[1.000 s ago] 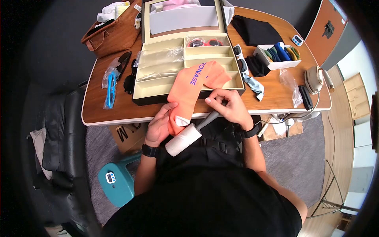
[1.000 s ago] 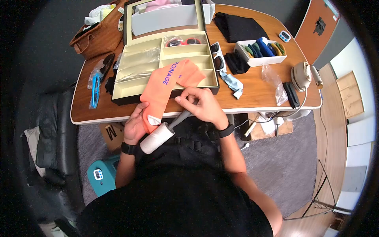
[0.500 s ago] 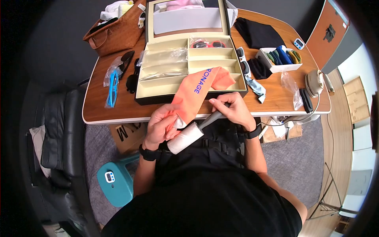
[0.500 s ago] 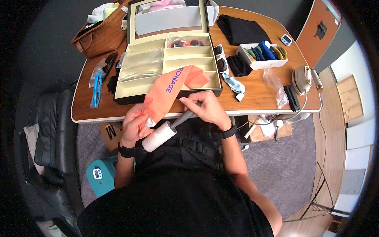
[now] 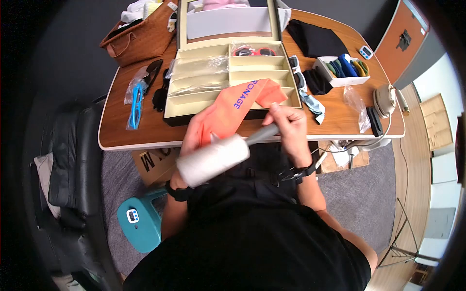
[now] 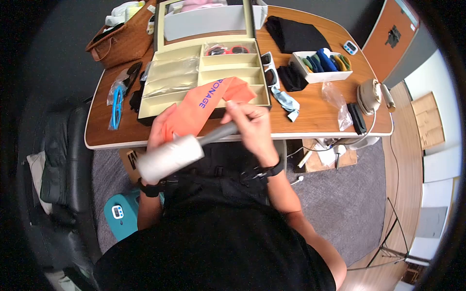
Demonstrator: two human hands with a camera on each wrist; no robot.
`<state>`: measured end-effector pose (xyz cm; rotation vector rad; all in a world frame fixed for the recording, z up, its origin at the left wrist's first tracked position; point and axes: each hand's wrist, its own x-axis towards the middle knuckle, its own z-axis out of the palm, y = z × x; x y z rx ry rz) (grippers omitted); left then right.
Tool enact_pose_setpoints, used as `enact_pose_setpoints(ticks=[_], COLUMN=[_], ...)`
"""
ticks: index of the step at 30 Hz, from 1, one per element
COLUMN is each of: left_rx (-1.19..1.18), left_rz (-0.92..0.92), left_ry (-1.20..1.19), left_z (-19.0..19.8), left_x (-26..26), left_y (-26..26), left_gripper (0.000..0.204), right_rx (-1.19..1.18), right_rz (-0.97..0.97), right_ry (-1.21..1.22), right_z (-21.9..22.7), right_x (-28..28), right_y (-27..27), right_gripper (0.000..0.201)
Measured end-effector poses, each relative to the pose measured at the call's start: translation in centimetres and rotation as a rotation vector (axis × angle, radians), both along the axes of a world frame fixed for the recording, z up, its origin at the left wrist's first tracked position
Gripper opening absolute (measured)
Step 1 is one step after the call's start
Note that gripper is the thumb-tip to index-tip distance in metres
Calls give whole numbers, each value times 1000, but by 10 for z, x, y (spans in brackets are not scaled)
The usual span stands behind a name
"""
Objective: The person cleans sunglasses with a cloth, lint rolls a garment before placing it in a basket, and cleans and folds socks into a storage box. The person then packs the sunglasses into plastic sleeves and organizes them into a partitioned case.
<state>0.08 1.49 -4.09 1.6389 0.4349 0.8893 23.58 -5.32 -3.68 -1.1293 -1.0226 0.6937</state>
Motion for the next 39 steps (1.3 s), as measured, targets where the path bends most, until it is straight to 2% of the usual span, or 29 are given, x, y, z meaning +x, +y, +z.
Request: enact_pose_setpoints(ticks=[1,2,3,5,7,8,9,11,12,14,15,16,17,18,19,20,21,23,25,26,27,28,30,31,33,36,39], left_rx=[156,208,67,481,-59,-144,-133,-48,79,249,390,536,188,55,199,111,-181,66,248,177,264,60,105,20,123,132,447], left_rz=[-74,-119,-126,75,83,94,134,64,22,-87,-135,-166,-137,-91,-81,-6,-92,-187,-109,-300,-647,-482,-292,-164,-21,144,340], left_ry=[79,89,-34,-64,-87,-62,-71,-42,3,61,47,51,7,24,186,188,247,-103,-237,-500,-453,-545,-421,-311,-60,219,426], left_z=[6,10,20,3,9,10,11,19,23,26,19,16,21,36,60,79,93,103,108,116,115,147,163,176,196,207,191], left_x=[-2,-1,4,3,-4,-7,-7,-8,-3,-4,-1,-1,0,-4,-13,-16,-34,-62,-104,-110,-137,-122,-145,-150,-140,-129,-107], left_y=[1,-1,-11,3,-9,-10,-10,-12,-12,-11,-6,-2,-15,-18,-7,-9,-5,13,30,40,79,43,51,52,73,122,156], left_gripper=[85,92,83,70,60,58,61,52,46,33,44,55,50,47,46,49,41,41,24,17,16,13,25,29,31,36,35], right_rx=[6,-12,-28,-96,-74,-17,33,-18,-64,-51,-59,-76,-51,-57,-131,-114,-98,-139,-162,-131,-130,-142,-182,-180,-177,-147,-100], right_rz=[-51,-57,-58,27,117,168,212,337,393,382,371,386,354,328,275,214,135,97,55,28,25,24,36,35,54,30,45], right_ry=[-17,25,68,72,-145,-241,-339,-583,-638,-710,-782,-773,-680,-570,-549,-426,-366,-192,-219,-245,-237,-218,-184,-174,-123,-167,-190], right_z=[6,5,3,6,5,8,12,32,34,35,36,45,39,41,44,38,34,13,18,15,15,18,14,14,15,17,19], right_x=[-12,-18,-23,-28,-28,-28,-27,-20,-19,-22,-20,-18,-17,-16,-13,-11,-7,11,18,22,23,24,29,30,27,22,20], right_y=[-1,-1,0,-3,-4,-7,-10,-19,-21,-27,-30,-33,-34,-35,-38,-39,-38,-34,-32,-32,-32,-31,-29,-29,-27,-25,-25], right_gripper=[37,38,38,36,31,29,28,30,34,33,33,33,34,34,32,30,27,25,25,25,25,25,27,27,26,25,26])
